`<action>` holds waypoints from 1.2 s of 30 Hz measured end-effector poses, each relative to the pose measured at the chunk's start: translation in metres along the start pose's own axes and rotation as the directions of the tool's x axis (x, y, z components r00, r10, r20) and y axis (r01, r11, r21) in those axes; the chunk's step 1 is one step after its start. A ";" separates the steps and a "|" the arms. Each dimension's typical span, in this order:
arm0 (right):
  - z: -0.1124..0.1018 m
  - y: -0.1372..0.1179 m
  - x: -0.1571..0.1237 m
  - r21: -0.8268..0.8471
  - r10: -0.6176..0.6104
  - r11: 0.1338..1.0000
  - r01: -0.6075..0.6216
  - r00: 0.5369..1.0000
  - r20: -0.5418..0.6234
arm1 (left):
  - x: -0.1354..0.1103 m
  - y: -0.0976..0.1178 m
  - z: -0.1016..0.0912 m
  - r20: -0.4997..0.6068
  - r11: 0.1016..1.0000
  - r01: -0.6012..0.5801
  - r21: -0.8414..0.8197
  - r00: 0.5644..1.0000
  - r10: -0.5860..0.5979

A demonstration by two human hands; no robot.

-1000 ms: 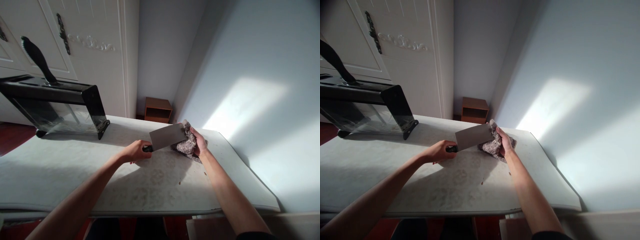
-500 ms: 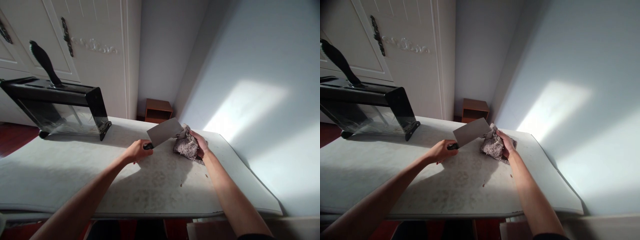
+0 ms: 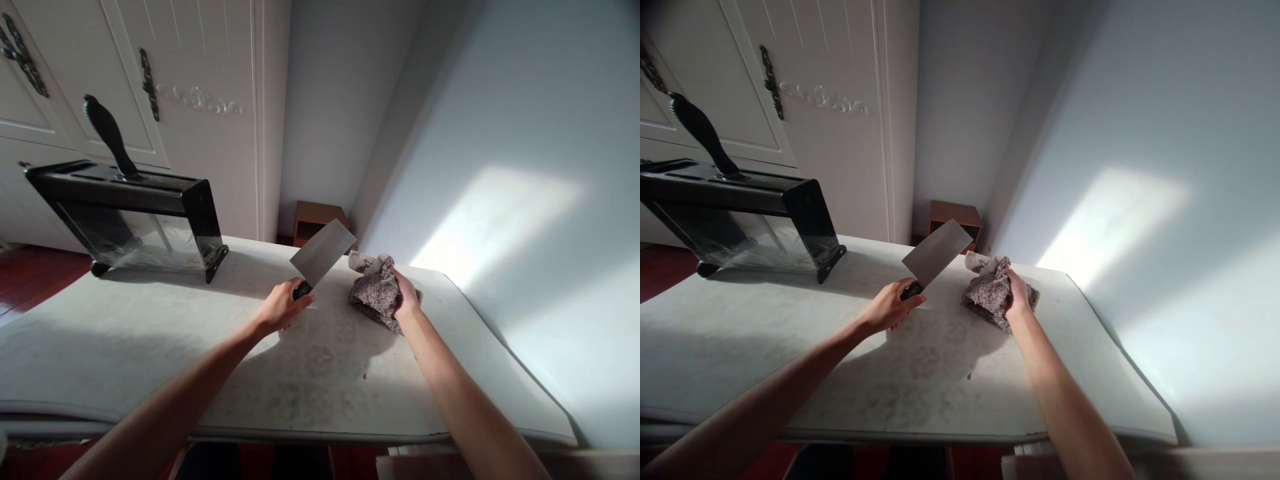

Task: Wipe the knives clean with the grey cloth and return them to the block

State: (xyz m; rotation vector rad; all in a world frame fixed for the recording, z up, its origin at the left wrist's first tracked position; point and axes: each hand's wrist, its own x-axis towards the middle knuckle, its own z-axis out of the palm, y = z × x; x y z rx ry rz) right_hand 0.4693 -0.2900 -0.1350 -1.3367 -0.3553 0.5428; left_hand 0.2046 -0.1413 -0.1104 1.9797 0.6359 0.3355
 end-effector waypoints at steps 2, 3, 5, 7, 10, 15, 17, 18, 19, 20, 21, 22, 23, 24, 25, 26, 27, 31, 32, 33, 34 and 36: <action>0.006 0.001 -0.001 0.028 0.092 0.995 -0.091 0.993 -0.072 | -0.002 0.003 0.005 0.021 0.999 -0.008 -0.031 1.000 0.009; 0.009 0.001 -0.002 0.057 0.115 0.992 -0.110 0.989 -0.088 | -0.003 0.004 0.007 0.034 0.999 -0.013 -0.042 0.999 0.014; 0.016 -0.003 -0.005 0.126 0.137 0.984 -0.123 0.984 -0.113 | -0.006 0.007 0.010 0.064 0.998 -0.020 -0.054 0.998 0.023; 0.022 -0.010 -0.012 0.198 0.164 0.971 -0.132 0.974 -0.156 | -0.008 0.010 0.012 0.094 0.999 -0.024 -0.040 0.995 0.028; 0.030 -0.020 -0.024 0.276 0.140 0.958 -0.083 0.971 -0.194 | -0.009 0.014 0.015 0.116 0.999 -0.044 0.031 0.992 0.040; 0.045 -0.023 -0.042 0.280 0.053 0.960 -0.023 0.994 -0.100 | -0.010 0.018 0.018 0.088 0.992 -0.061 0.111 0.995 0.052; 0.051 -0.019 -0.048 0.251 -0.006 0.968 0.000 1.000 0.026 | -0.011 0.018 0.018 0.079 0.993 -0.055 0.106 0.996 0.046; 0.055 -0.017 -0.051 0.238 -0.026 0.971 0.006 0.996 0.081 | -0.011 0.019 0.018 0.080 0.994 -0.046 0.099 0.996 0.038; 0.059 -0.015 -0.054 0.229 -0.031 0.973 0.002 0.992 0.125 | -0.011 0.019 0.018 0.084 0.996 -0.035 0.087 0.996 0.028; 0.062 -0.013 -0.057 0.225 -0.025 0.974 -0.011 0.987 0.156 | -0.012 0.019 0.018 0.092 0.997 -0.021 0.071 0.996 0.015; 0.066 -0.011 -0.060 0.223 -0.012 0.974 -0.030 0.983 0.185 | -0.012 0.020 0.017 0.104 0.999 -0.009 0.051 0.995 0.003; 0.069 -0.009 -0.063 0.219 0.002 0.974 -0.050 0.977 0.214 | -0.013 0.020 0.017 0.116 1.000 0.001 0.029 0.993 -0.005; 0.071 -0.007 -0.066 0.211 0.014 0.975 -0.068 0.970 0.245 | -0.013 0.020 0.017 0.125 1.000 0.007 0.005 0.992 -0.008; 0.073 -0.006 -0.068 0.197 0.022 0.977 -0.079 0.961 0.277 | -0.013 0.020 0.017 0.131 1.000 0.007 -0.017 0.991 -0.005; 0.075 -0.005 -0.070 0.180 0.025 0.980 -0.084 0.952 0.306 | -0.014 0.020 0.017 0.134 0.999 0.001 -0.036 0.991 0.004; 0.076 -0.004 -0.072 0.161 0.024 0.983 -0.082 0.943 0.332 | -0.014 0.020 0.017 0.135 0.999 -0.009 -0.053 0.991 0.016; 0.076 -0.004 -0.073 0.141 0.023 0.987 -0.078 0.935 0.354 | -0.014 0.020 0.017 0.134 0.998 -0.020 -0.067 0.991 0.029; 0.074 -0.002 -0.074 0.064 0.018 0.997 -0.048 0.912 0.410 | -0.014 0.019 0.018 0.132 0.995 -0.027 -0.098 0.990 0.040; 0.074 -0.001 -0.074 0.047 0.019 0.998 -0.043 0.906 0.423 | -0.014 0.019 0.018 0.131 0.995 -0.023 -0.100 0.991 0.036; 0.074 0.000 -0.074 0.032 0.022 0.999 -0.040 0.901 0.434 | -0.014 0.019 0.018 0.130 0.995 -0.020 -0.101 0.991 0.033; 0.073 0.000 -0.074 0.018 0.023 0.999 -0.034 0.896 0.444 | -0.014 0.019 0.018 0.130 0.995 -0.017 -0.100 0.991 0.030; 0.073 0.001 -0.074 -0.008 0.013 1.000 -0.011 0.886 0.463 | -0.013 0.019 0.018 0.133 0.995 -0.015 -0.097 0.991 0.028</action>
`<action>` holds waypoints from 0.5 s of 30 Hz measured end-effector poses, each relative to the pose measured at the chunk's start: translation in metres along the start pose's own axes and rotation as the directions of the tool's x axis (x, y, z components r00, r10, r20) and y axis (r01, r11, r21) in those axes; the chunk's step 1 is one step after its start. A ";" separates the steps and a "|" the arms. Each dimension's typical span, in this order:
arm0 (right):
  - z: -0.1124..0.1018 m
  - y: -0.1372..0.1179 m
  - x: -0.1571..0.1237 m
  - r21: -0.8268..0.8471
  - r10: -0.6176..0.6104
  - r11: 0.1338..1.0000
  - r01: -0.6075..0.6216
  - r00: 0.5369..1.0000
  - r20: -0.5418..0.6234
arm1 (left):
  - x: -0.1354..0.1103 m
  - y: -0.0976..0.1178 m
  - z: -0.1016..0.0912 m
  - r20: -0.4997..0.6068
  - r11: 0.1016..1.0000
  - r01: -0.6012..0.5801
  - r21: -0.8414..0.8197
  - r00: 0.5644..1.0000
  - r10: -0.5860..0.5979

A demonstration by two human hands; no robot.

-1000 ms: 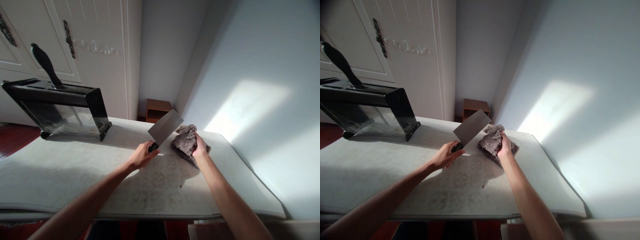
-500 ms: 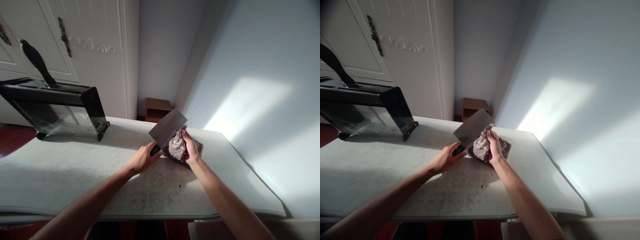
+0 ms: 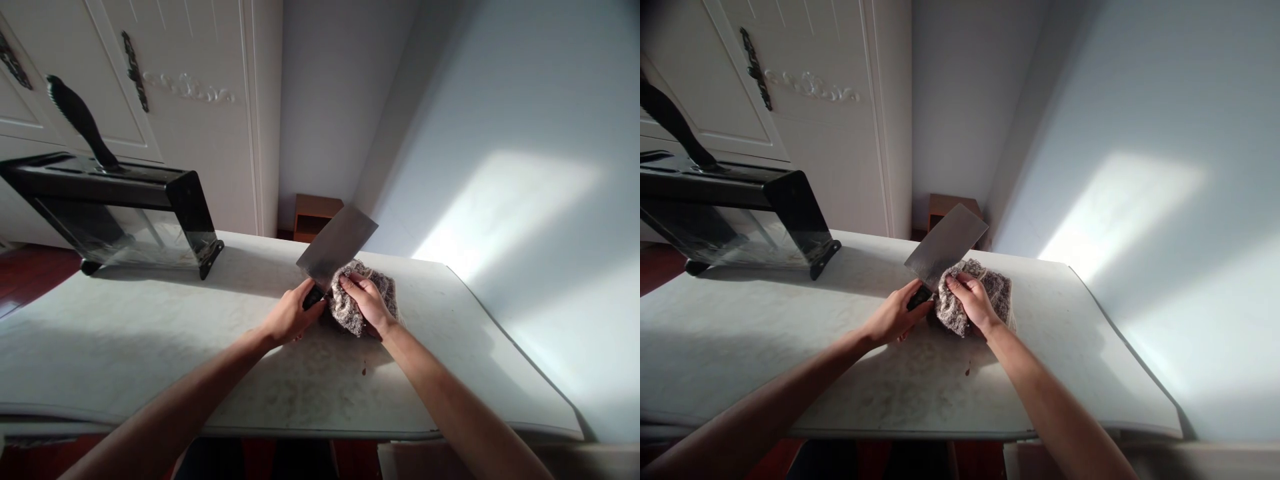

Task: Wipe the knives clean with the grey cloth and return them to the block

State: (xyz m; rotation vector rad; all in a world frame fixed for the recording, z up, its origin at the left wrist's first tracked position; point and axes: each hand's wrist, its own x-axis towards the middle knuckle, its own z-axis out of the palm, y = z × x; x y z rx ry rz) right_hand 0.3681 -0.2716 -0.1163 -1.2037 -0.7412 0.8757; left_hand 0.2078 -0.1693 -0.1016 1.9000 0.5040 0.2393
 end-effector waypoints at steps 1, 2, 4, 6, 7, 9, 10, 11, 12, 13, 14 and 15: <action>0.000 0.000 0.000 -0.024 -0.011 1.000 0.011 1.000 0.008 | 0.000 0.000 0.000 0.000 1.000 0.001 0.003 1.000 -0.001; 0.001 0.001 0.000 -0.054 -0.026 0.998 0.027 1.000 0.014 | 0.000 -0.001 0.000 -0.007 1.000 0.000 0.009 1.000 0.001; 0.002 0.001 -0.001 -0.121 -0.057 0.991 0.059 0.998 0.024 | 0.001 -0.002 0.000 -0.041 0.999 -0.015 0.034 0.999 0.017; 0.003 0.001 -0.002 -0.183 -0.080 0.980 0.085 0.996 0.031 | 0.002 -0.005 0.000 -0.089 0.996 -0.054 0.077 0.994 0.061; 0.004 0.001 -0.002 -0.204 -0.086 0.975 0.092 0.996 0.038 | 0.003 -0.007 0.000 -0.112 0.991 -0.079 0.105 0.990 0.091; 0.004 0.001 -0.003 -0.230 -0.085 0.968 0.096 0.995 0.056 | 0.004 -0.010 0.000 -0.149 0.978 -0.125 0.166 0.977 0.150; 0.004 0.002 -0.003 -0.234 -0.083 0.967 0.096 0.995 0.063 | 0.004 -0.011 0.000 -0.165 0.970 -0.139 0.197 0.971 0.172; 0.004 0.002 -0.003 -0.233 -0.081 0.968 0.094 0.995 0.066 | 0.005 -0.012 0.000 -0.178 0.963 -0.145 0.228 0.966 0.188; 0.004 0.003 -0.003 -0.229 -0.079 0.969 0.092 0.995 0.066 | 0.005 -0.012 0.000 -0.188 0.956 -0.144 0.256 0.963 0.195; 0.004 0.004 -0.003 -0.222 -0.078 0.971 0.090 0.995 0.063 | 0.005 -0.013 0.000 -0.195 0.951 -0.135 0.280 0.961 0.194; 0.003 0.005 -0.003 -0.213 -0.075 0.973 0.086 0.995 0.060 | 0.005 -0.013 0.000 -0.200 0.946 -0.122 0.299 0.962 0.187; 0.003 0.005 -0.003 -0.208 -0.071 0.975 0.081 0.996 0.057 | 0.005 -0.013 0.000 -0.203 0.944 -0.107 0.313 0.963 0.176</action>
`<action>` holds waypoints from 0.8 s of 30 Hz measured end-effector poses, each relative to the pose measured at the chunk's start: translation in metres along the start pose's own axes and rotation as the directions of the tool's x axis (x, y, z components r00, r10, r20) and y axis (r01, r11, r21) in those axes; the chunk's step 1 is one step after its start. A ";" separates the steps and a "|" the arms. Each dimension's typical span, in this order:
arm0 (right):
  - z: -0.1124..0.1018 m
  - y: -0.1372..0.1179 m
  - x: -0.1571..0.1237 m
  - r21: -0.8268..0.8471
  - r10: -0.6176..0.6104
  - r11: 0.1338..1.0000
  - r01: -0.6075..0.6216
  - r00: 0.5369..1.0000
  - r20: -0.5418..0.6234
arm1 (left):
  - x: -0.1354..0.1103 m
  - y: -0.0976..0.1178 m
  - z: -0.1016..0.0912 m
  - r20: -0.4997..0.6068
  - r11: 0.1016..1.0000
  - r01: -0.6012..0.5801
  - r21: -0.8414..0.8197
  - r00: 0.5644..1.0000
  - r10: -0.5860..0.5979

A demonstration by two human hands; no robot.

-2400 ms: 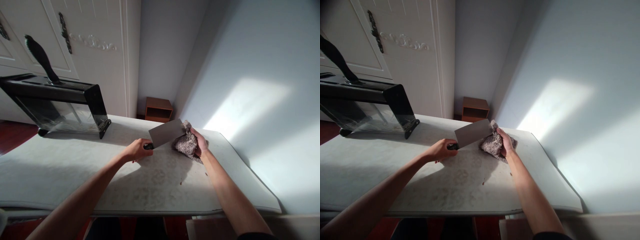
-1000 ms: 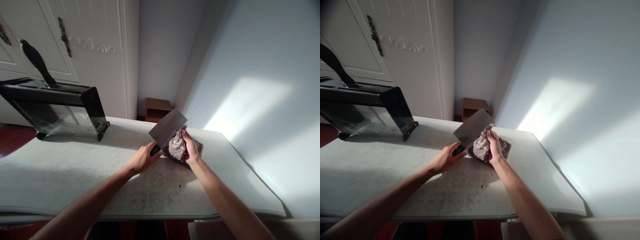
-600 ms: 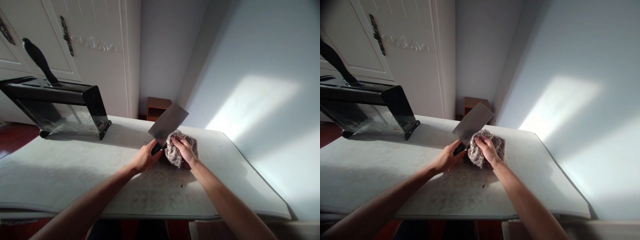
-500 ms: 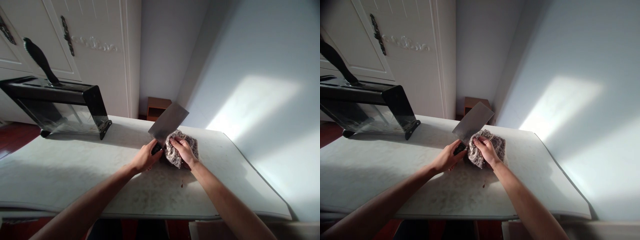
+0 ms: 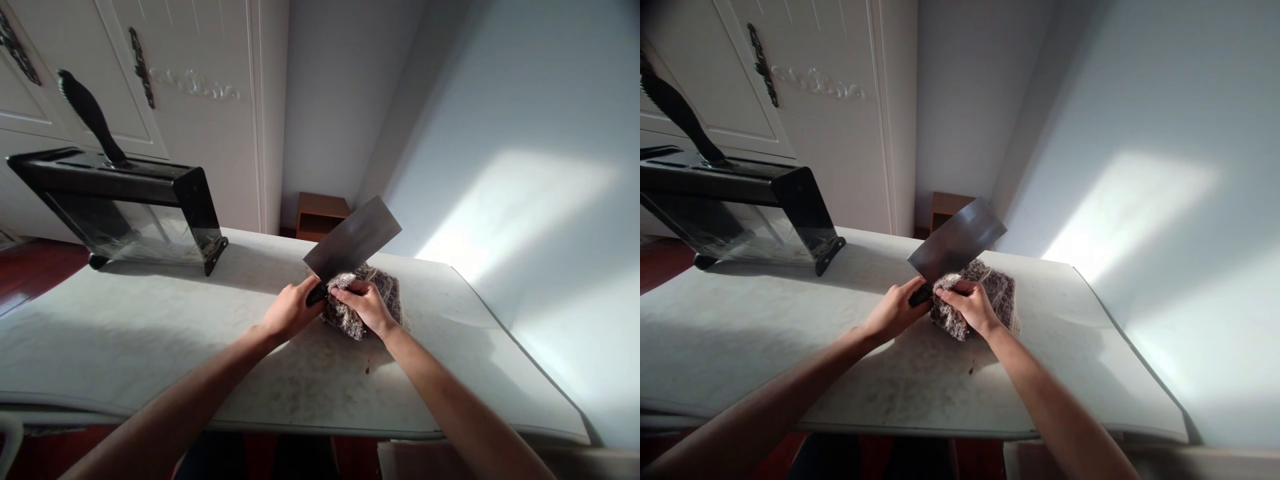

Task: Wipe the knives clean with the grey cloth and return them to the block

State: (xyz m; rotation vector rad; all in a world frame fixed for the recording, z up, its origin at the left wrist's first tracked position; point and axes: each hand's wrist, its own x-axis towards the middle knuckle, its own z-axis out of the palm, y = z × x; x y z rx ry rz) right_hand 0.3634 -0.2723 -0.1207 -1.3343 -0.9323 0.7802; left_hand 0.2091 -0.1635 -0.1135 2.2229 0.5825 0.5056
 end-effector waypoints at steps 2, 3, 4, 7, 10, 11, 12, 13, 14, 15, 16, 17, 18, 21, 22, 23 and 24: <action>0.000 0.000 0.000 0.004 0.010 1.000 -0.010 1.000 -0.006 | 0.000 0.001 0.000 0.009 1.000 0.018 0.020 1.000 -0.018; 0.000 -0.001 0.001 0.007 0.015 1.000 -0.014 1.000 -0.010 | 0.000 0.001 0.001 0.015 1.000 0.020 0.023 1.000 -0.021; 0.000 -0.001 0.001 0.012 0.018 1.000 -0.018 1.000 -0.015 | 0.000 0.001 0.001 0.020 1.000 0.018 0.022 1.000 -0.019; 0.001 -0.004 0.000 0.039 0.024 0.999 -0.023 0.999 -0.029 | 0.000 0.003 0.002 0.017 1.000 0.006 0.015 1.000 -0.007; 0.002 -0.005 -0.001 0.056 0.028 0.998 -0.025 0.998 -0.052 | 0.002 0.006 0.001 0.009 1.000 -0.011 0.012 1.000 0.011; 0.002 -0.005 -0.001 0.064 0.030 0.998 -0.026 0.998 -0.059 | 0.002 0.007 0.001 0.008 1.000 -0.019 0.012 1.000 0.019; 0.002 -0.006 -0.002 0.074 0.033 0.997 -0.028 0.997 -0.067 | 0.002 0.007 0.000 0.017 1.000 -0.023 0.006 1.000 0.023; 0.002 -0.006 -0.002 0.087 0.035 0.996 -0.028 0.997 -0.075 | 0.002 0.008 -0.002 0.036 1.000 -0.017 -0.010 0.999 0.018; 0.002 -0.006 -0.002 0.103 0.039 0.994 -0.030 0.996 -0.083 | 0.002 0.008 -0.003 0.070 0.999 0.001 -0.040 0.998 0.002; 0.001 -0.006 -0.002 0.119 0.044 0.992 -0.033 0.995 -0.089 | 0.002 0.008 -0.004 0.119 0.996 0.030 -0.090 0.993 -0.019; 0.001 -0.006 -0.002 0.135 0.051 0.990 -0.038 0.994 -0.093 | 0.001 0.008 -0.005 0.183 0.986 0.068 -0.155 0.982 -0.039; 0.000 -0.006 -0.002 0.149 0.058 0.988 -0.043 0.994 -0.096 | 0.001 0.008 -0.006 0.251 0.968 0.111 -0.226 0.967 -0.052; 0.000 -0.006 -0.002 0.160 0.064 0.986 -0.048 0.993 -0.097 | 0.000 0.008 -0.007 0.310 0.945 0.152 -0.291 0.949 -0.057; -0.002 -0.006 -0.001 0.160 0.085 0.985 -0.067 0.991 -0.107 | 0.000 0.008 -0.007 0.373 0.901 0.213 -0.377 0.926 -0.062; -0.002 -0.006 0.000 0.150 0.091 0.986 -0.073 0.989 -0.113 | -0.001 0.008 -0.007 0.353 0.906 0.205 -0.369 0.933 -0.068; -0.002 -0.005 0.000 0.139 0.092 0.987 -0.075 0.989 -0.120 | 0.000 0.008 -0.006 0.314 0.917 0.183 -0.354 0.947 -0.068; -0.002 -0.005 0.000 0.127 0.089 0.989 -0.073 0.988 -0.124 | 0.000 0.008 -0.006 0.267 0.930 0.153 -0.336 0.962 -0.062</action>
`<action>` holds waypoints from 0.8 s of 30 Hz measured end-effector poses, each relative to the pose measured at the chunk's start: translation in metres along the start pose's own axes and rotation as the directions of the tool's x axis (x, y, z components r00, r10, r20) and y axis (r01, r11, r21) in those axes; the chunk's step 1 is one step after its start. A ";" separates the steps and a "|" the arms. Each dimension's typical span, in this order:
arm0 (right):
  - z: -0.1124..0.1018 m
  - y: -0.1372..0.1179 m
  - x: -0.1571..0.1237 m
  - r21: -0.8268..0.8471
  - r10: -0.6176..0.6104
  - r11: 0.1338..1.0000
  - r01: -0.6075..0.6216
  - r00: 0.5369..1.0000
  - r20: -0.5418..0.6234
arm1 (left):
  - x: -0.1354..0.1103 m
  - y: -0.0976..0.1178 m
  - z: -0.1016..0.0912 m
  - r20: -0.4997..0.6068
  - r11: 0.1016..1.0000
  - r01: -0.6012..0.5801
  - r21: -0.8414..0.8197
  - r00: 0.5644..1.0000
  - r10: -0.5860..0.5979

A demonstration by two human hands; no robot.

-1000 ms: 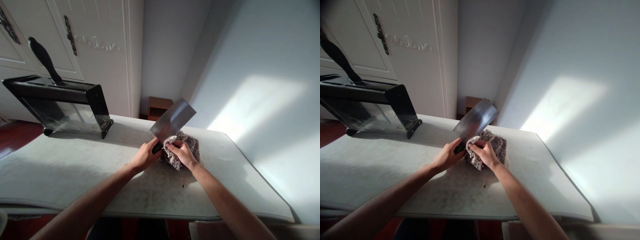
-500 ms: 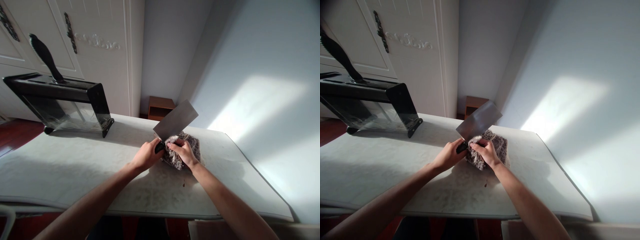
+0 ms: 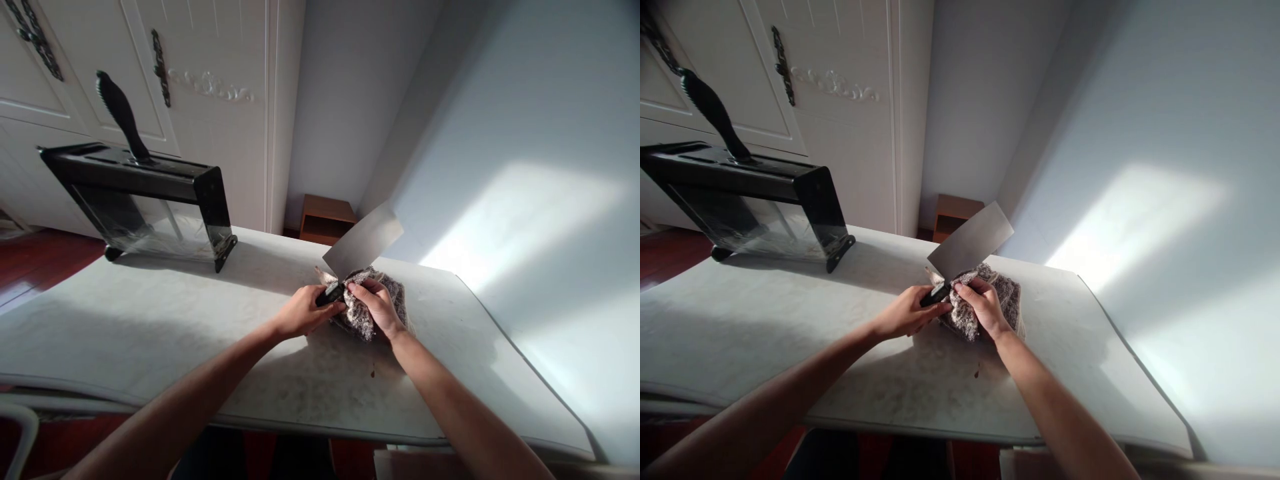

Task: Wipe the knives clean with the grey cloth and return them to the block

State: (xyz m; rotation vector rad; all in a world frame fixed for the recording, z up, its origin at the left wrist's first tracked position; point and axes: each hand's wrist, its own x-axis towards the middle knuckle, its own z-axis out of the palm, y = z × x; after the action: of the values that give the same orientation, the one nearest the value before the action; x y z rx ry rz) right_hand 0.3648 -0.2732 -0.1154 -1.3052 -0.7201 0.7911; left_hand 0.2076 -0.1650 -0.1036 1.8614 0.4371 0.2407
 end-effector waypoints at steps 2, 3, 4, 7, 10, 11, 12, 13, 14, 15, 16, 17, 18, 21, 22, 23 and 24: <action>0.000 0.000 0.001 -0.029 -0.018 0.999 0.018 1.000 0.002 | 0.000 0.000 0.000 -0.072 0.998 -0.053 0.042 0.996 0.055; 0.000 -0.001 0.001 -0.050 -0.029 0.998 0.029 1.000 0.007 | 0.000 0.000 0.000 -0.095 0.996 -0.071 0.051 0.993 0.076; -0.001 -0.002 0.001 -0.074 -0.038 0.997 0.039 0.999 0.012 | 0.000 -0.001 0.000 -0.108 0.995 -0.082 0.054 0.990 0.087; -0.005 -0.004 0.002 -0.137 -0.049 0.989 0.053 0.998 0.032 | 0.000 -0.002 0.000 -0.134 0.994 -0.085 0.066 0.987 0.093; -0.011 -0.006 0.006 -0.184 -0.128 0.975 0.126 0.992 0.001 | 0.001 -0.006 0.000 -0.193 0.993 -0.056 0.107 0.978 0.076; -0.013 -0.006 0.008 -0.206 -0.176 0.964 0.167 0.984 -0.030 | 0.002 -0.007 0.000 -0.212 0.992 -0.038 0.120 0.975 0.063; -0.015 -0.005 0.010 -0.229 -0.228 0.951 0.208 0.971 -0.067 | 0.003 -0.008 0.000 -0.227 0.991 -0.015 0.131 0.973 0.044; -0.016 -0.004 0.011 -0.248 -0.277 0.937 0.245 0.955 -0.104 | 0.003 -0.010 0.000 -0.238 0.990 0.011 0.140 0.971 0.023; -0.017 -0.003 0.012 -0.260 -0.318 0.925 0.276 0.939 -0.133 | 0.004 -0.011 0.001 -0.245 0.988 0.036 0.149 0.970 0.002; -0.017 -0.001 0.013 -0.266 -0.353 0.914 0.306 0.924 -0.150 | 0.005 -0.012 0.001 -0.251 0.986 0.058 0.158 0.968 -0.017; -0.016 0.001 0.013 -0.276 -0.390 0.899 0.339 0.907 -0.157 | 0.005 -0.013 0.002 -0.257 0.983 0.073 0.168 0.966 -0.028; -0.015 0.003 0.012 -0.299 -0.429 0.879 0.372 0.890 -0.154 | 0.005 -0.013 0.002 -0.261 0.980 0.079 0.180 0.965 -0.029; -0.013 0.005 0.011 -0.335 -0.466 0.853 0.401 0.873 -0.142 | 0.005 -0.014 0.003 -0.264 0.978 0.076 0.193 0.964 -0.023; -0.008 0.006 0.004 -0.496 -0.560 0.735 0.463 0.827 -0.056 | 0.004 -0.012 0.004 -0.255 0.973 0.026 0.231 0.966 0.035; -0.007 0.005 0.002 -0.542 -0.581 0.689 0.481 0.814 -0.018 | 0.004 -0.012 0.005 -0.240 0.969 -0.004 0.246 0.969 0.065; -0.005 0.004 0.000 -0.576 -0.596 0.649 0.498 0.803 0.023 | 0.003 -0.011 0.006 -0.223 0.964 -0.035 0.263 0.970 0.096; -0.004 0.003 -0.002 -0.597 -0.608 0.614 0.517 0.792 0.060 | 0.002 -0.011 0.007 -0.208 0.958 -0.063 0.281 0.970 0.125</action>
State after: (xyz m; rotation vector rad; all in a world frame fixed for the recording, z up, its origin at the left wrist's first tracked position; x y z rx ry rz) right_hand 0.3673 -0.2767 -0.1192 -1.5319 -1.2430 -0.0855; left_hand 0.2106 -0.1671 -0.1164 2.1389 0.5588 0.4792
